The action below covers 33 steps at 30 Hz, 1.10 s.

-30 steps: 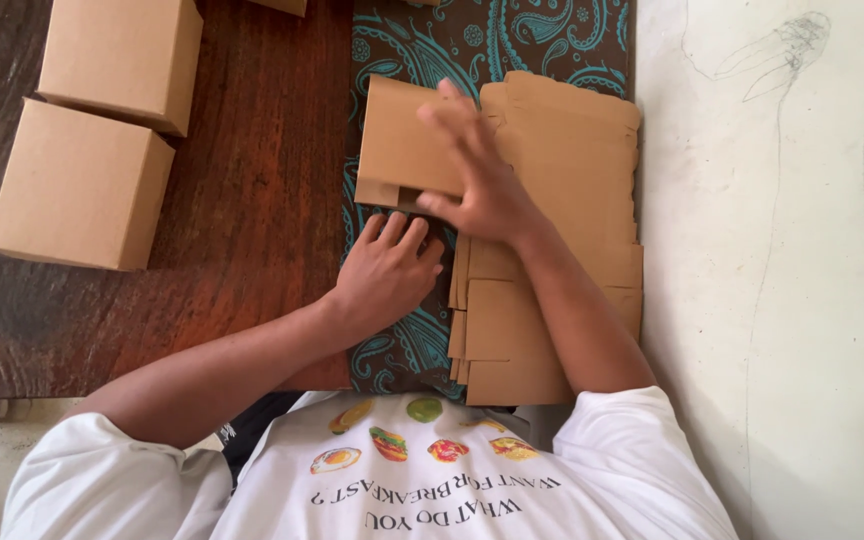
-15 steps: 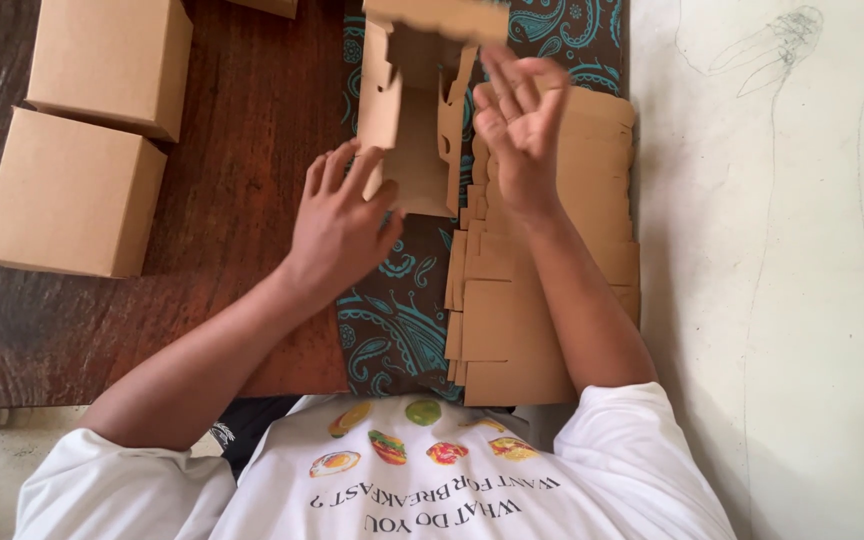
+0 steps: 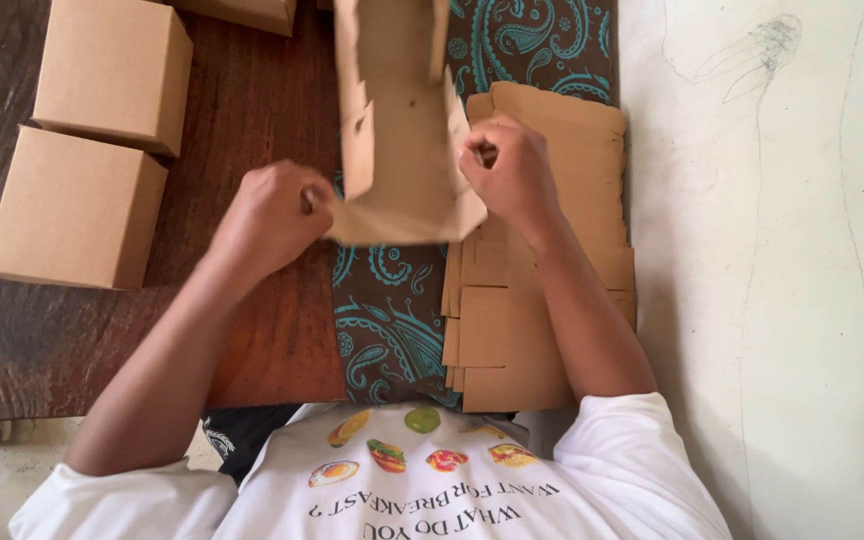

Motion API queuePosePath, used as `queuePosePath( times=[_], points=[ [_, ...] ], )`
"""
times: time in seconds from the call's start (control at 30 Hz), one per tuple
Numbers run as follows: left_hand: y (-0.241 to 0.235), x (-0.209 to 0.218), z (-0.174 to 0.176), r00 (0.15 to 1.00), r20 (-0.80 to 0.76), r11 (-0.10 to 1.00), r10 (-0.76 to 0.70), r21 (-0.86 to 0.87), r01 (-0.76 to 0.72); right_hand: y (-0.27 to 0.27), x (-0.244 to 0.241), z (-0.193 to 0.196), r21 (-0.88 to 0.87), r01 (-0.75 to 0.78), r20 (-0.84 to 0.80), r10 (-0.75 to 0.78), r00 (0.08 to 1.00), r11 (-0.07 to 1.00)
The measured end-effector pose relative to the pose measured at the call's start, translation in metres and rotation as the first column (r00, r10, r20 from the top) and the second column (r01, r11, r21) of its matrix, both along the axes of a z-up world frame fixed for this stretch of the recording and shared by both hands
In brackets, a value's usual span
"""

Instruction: Folding flat cardboard templates into small boxes and stacking them on a table.

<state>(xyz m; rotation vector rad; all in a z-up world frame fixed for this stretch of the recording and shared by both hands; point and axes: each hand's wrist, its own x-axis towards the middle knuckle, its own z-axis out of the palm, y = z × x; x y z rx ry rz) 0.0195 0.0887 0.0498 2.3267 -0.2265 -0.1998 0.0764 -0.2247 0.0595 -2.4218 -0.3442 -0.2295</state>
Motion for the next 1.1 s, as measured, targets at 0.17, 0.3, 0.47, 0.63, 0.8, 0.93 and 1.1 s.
queuePosePath(
  times=[0.17, 0.3, 0.47, 0.63, 0.8, 0.93, 1.1],
  points=[
    [0.001, -0.025, 0.036, 0.992, 0.07, 0.931, -0.104, 0.358, 0.072, 0.01, -0.032, 0.069, -0.235, -0.069, -0.34, -0.016, 0.94, 0.969],
    [-0.019, -0.015, 0.036, 0.743, 0.64, 0.972, -0.197, 0.223, 0.066, 0.017, -0.038, 0.075, -0.503, -0.107, -0.109, 0.06, 0.992, 0.858],
    [-0.033, 0.027, 0.006, 0.676, 0.482, 0.798, -0.557, 0.535, 0.276, 0.046, 0.0, 0.044, -0.571, -0.464, -0.084, 0.514, 0.854, 0.678],
    [-0.014, 0.041, 0.024, 0.807, 0.178, 0.687, -0.562, 0.644, 0.336, 0.028, 0.037, 0.02, -0.636, -0.43, -0.281, 0.326, 0.902, 0.641],
    [-0.01, 0.049, 0.018, 0.946, 0.023, 0.663, -0.322, 0.719, 0.208, 0.035, 0.036, 0.039, -0.72, -0.327, -0.307, 0.141, 0.941, 0.612],
    [-0.05, 0.076, 0.017, 0.946, -0.046, 0.336, -0.322, 0.928, 0.16, 0.047, 0.07, 0.014, -0.773, -0.256, -0.133, 0.246, 0.96, 0.58],
    [-0.067, 0.148, -0.036, 0.679, 0.456, 0.725, -0.575, 0.668, 0.166, 0.055, 0.101, -0.015, -0.515, -0.015, 0.154, 0.11, 0.982, 0.857]
  ],
)
